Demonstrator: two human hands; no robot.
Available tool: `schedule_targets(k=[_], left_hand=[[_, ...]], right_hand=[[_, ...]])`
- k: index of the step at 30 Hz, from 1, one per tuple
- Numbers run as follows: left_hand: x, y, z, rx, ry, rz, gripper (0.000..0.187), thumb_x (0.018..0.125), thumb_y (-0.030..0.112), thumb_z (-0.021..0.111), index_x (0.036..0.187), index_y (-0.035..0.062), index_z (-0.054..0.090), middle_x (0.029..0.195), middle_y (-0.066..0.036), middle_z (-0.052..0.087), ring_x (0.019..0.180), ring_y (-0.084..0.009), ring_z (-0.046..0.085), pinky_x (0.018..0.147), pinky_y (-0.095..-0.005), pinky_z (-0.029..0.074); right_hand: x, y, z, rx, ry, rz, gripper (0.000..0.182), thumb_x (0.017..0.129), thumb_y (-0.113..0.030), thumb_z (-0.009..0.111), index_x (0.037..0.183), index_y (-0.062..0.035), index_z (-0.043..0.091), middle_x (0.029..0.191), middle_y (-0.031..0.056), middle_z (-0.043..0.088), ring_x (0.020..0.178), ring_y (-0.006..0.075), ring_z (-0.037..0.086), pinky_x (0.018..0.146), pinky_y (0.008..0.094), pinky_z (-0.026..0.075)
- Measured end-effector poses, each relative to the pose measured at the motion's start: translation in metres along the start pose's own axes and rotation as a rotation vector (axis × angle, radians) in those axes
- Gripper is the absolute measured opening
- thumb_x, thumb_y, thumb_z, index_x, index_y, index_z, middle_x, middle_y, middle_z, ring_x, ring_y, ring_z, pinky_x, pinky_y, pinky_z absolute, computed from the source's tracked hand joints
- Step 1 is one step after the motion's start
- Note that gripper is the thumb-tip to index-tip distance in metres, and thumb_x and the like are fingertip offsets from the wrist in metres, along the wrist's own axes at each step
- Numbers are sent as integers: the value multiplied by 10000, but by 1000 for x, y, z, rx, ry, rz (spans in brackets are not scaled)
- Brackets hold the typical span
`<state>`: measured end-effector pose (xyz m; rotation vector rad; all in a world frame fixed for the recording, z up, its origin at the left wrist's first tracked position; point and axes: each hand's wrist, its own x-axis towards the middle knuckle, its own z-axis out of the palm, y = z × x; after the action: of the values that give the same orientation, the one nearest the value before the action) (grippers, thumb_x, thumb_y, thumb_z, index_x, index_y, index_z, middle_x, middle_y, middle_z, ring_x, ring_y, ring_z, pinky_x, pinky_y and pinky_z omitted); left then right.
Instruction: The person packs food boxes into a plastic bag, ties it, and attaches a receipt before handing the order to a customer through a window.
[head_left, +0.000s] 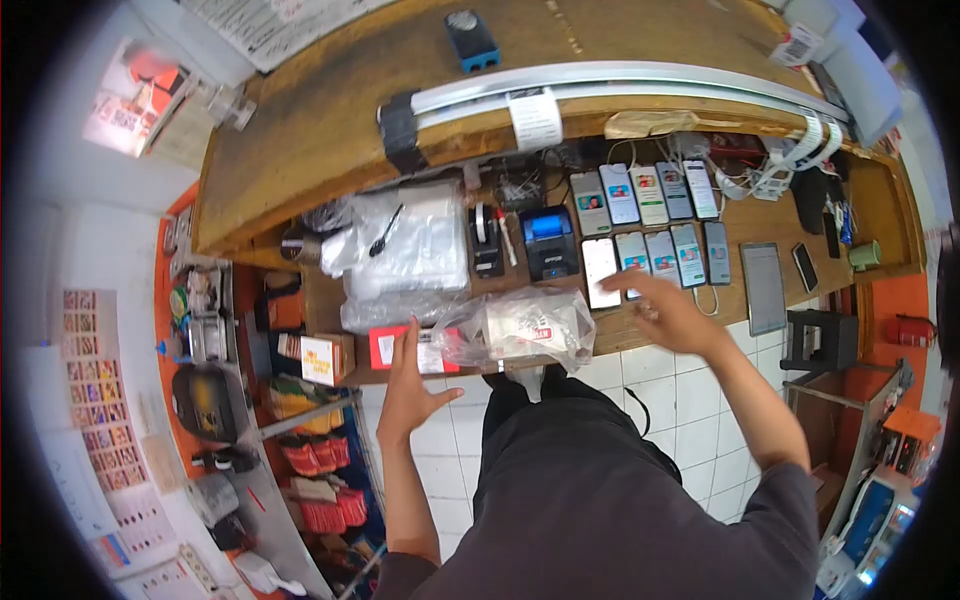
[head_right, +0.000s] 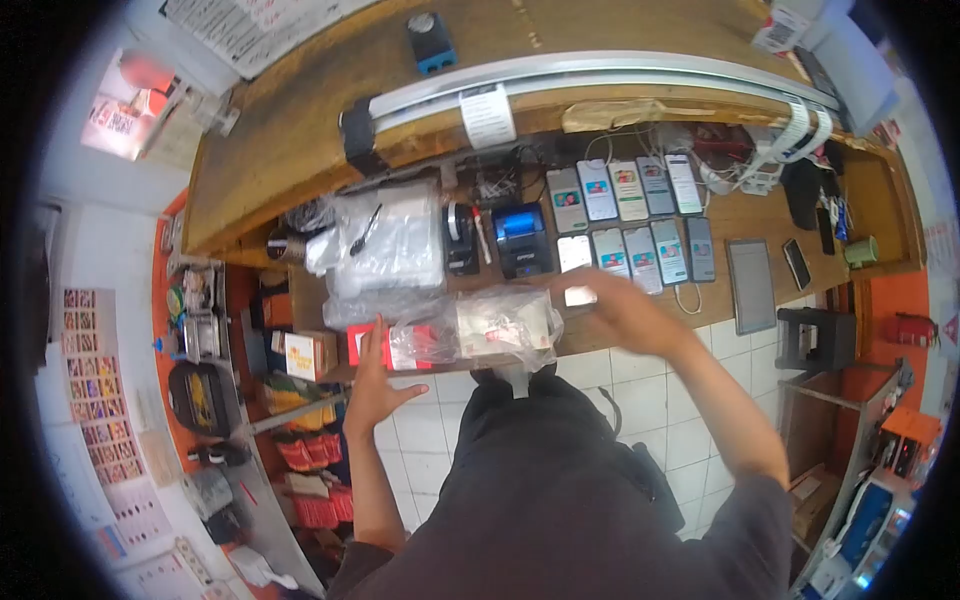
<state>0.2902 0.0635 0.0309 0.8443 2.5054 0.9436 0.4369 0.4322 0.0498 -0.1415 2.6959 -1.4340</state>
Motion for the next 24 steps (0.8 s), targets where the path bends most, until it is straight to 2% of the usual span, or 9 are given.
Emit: schedule_targets(k=[3,5,7,8,12,19,21,22,24], left_hand=[[10,-68,60,310,-210,117,1276,515,183,919,1518,29,144,1540,-251,172,1415,-395,227,1155,-397,244],[40,-61,100,-226,-6,207,1241,511,189,910,1510,38,189,1542,-281,162,1443,-390,168,1184,-391,178],[61,-41,121,-597,-32,157,924,645,125,821,1441,17,365,1501,-293,256,1403,-411,243,1168,-415,210],[68,-47,133,-595,-26,149,924,645,125,821,1441,17,365,1501,-293,256,1403,-411,243,1168,-415,210],[65,-67,168,-36,-45,325,518,808,65,618,1302,-27,495,1377,-298,389,1302,-438,343,1095,-477,285],[48,-48,199,-100,19,441,695,748,251,725,1317,-5,417,1344,-227,392,1301,-396,334,1135,-477,230],[34,-99,254,-330,-148,126,731,707,287,778,1298,17,441,1367,-219,389,1337,-380,306,1137,-463,239],[66,-23,200,-700,281,157,662,712,272,799,1247,32,491,1320,-179,471,1329,-325,356,1136,-460,254],[64,-22,216,-364,304,121,593,724,268,795,1195,34,522,1264,-155,525,1299,-302,409,1134,-463,261]], right_hand=[[-15,57,34,-272,-104,218,785,703,27,663,1425,-26,359,1496,193,328,1418,378,251,1151,434,279],[1,68,90,-201,-18,91,1017,690,-96,778,1503,-20,173,1557,212,175,1461,383,94,1189,479,150],[32,82,150,-215,106,-21,1171,705,-333,799,1514,0,21,1558,231,154,1450,392,141,1183,514,114],[42,80,178,-104,202,140,921,745,-367,745,1449,20,295,1428,263,361,1343,429,321,1139,512,219],[65,97,214,-54,469,-79,323,909,-297,576,1003,12,589,966,213,532,954,411,475,899,500,357],[86,65,217,103,360,237,385,976,-292,446,1098,54,564,1112,268,538,1016,418,460,932,495,329],[91,38,195,109,135,298,501,1005,-394,321,1112,32,562,1145,269,511,1100,438,435,998,491,306],[86,28,195,-38,72,250,493,1001,-386,343,1151,40,541,1146,269,505,1116,437,431,1019,486,302],[85,5,173,-181,-249,308,409,940,-255,463,1174,74,522,1136,253,505,1167,398,436,1027,465,341]])
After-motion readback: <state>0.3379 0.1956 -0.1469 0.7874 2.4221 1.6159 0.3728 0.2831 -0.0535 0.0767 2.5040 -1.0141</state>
